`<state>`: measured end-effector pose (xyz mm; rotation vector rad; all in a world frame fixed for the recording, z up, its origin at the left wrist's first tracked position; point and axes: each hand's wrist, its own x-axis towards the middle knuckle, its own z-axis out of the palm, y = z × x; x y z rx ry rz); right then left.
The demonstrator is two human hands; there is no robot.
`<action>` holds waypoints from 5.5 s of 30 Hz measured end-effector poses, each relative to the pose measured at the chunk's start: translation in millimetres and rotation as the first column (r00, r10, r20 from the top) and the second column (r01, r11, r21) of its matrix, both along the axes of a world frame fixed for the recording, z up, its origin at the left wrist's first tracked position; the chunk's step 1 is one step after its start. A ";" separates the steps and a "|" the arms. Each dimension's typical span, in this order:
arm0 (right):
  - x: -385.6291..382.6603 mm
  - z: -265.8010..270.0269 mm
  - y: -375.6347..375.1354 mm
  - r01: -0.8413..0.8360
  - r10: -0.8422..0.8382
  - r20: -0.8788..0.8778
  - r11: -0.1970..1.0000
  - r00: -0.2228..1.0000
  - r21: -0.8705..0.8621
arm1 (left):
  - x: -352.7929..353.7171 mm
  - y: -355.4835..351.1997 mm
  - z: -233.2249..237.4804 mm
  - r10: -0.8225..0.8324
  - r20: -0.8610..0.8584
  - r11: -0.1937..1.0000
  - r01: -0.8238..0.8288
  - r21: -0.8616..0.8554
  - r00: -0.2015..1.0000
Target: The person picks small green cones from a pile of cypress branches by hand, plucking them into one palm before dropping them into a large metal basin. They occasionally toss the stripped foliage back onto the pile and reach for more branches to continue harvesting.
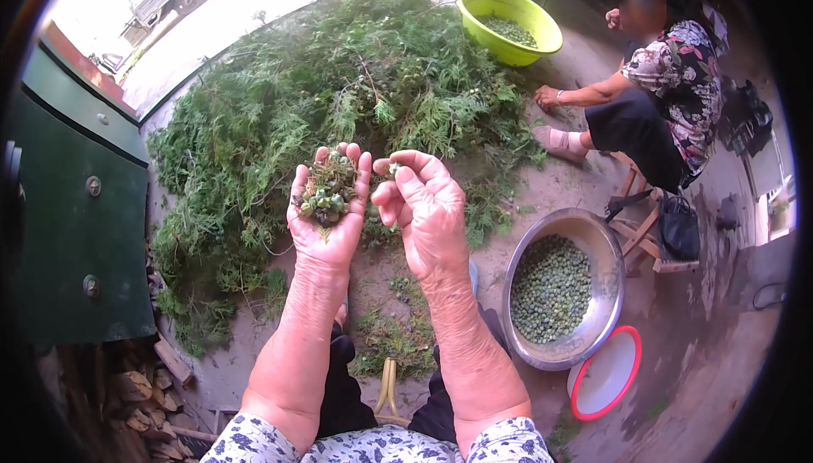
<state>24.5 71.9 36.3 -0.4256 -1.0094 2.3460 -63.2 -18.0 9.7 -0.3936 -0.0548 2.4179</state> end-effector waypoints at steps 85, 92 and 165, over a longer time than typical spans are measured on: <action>-16.5 8.8 -39.7 -0.090 -0.196 0.193 0.438 0.961 0.895 | 7.0 0.6 3.7 -0.101 -0.096 0.964 0.073 -0.257 0.990; -15.7 11.5 -23.8 -0.241 0.202 -0.184 0.944 0.962 -0.226 | -3.1 -3.9 0.7 -0.071 -0.051 0.992 0.065 -0.112 0.996; 36.3 -19.1 22.5 0.051 -0.020 0.157 0.980 0.987 -0.195 | 11.2 -13.2 -3.0 -0.149 -0.021 0.982 0.145 -0.123 0.989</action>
